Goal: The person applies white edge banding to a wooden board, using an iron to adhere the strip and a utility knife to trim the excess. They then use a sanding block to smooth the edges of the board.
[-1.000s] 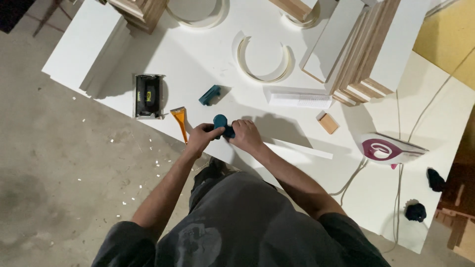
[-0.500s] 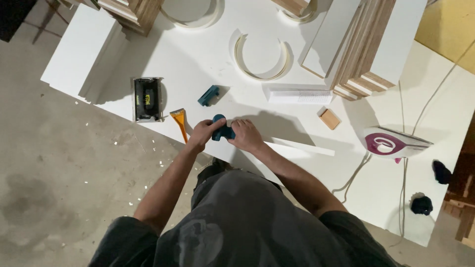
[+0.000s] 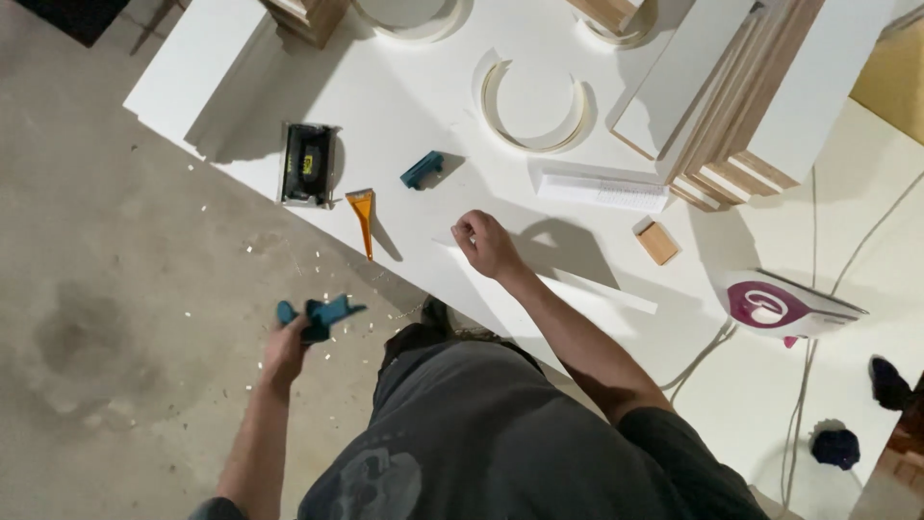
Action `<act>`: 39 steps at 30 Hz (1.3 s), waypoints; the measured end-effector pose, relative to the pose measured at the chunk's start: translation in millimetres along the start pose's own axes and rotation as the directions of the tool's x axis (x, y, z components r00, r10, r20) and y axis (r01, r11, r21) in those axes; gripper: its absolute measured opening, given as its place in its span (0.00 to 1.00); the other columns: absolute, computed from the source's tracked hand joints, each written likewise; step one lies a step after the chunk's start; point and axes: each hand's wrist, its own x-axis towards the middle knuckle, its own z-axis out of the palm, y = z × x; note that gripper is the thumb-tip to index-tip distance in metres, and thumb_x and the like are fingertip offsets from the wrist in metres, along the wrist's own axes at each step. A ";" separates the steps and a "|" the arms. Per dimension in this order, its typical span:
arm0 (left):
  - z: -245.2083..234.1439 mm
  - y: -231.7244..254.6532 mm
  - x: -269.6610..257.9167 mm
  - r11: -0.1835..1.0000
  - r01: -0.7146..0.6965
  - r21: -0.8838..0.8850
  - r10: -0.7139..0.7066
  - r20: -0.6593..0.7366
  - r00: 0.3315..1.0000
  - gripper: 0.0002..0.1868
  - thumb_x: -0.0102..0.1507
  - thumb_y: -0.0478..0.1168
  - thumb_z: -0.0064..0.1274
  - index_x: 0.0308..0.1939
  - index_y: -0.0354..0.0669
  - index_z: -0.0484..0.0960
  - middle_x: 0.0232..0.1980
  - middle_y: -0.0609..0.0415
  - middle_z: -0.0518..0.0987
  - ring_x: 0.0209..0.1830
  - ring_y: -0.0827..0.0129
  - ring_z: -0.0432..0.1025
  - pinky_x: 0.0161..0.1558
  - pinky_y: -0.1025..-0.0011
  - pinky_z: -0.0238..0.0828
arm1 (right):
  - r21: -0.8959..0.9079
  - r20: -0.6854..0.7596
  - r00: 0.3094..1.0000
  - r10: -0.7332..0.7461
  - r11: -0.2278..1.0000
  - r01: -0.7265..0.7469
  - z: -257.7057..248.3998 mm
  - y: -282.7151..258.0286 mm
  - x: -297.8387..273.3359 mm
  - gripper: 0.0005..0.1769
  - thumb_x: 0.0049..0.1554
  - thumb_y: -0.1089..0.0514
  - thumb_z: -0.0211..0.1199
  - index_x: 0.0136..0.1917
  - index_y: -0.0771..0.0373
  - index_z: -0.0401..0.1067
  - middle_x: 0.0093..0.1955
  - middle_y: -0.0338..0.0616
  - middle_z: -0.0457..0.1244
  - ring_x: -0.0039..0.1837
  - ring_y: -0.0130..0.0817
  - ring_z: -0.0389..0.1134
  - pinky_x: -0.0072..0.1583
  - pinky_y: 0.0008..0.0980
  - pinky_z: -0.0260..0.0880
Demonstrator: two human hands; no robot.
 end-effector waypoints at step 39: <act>318.8 226.8 211.8 -0.374 -0.909 0.185 0.767 0.612 -0.191 0.50 0.75 0.68 0.53 0.75 0.24 0.54 0.57 0.30 0.64 0.52 0.41 0.67 0.54 0.46 0.68 | 0.900 -0.433 -0.343 0.833 0.423 -0.109 173.5 -54.9 -179.3 0.19 0.60 0.56 0.70 0.57 0.55 0.62 0.41 0.42 0.61 0.42 0.31 0.66 0.47 0.29 0.72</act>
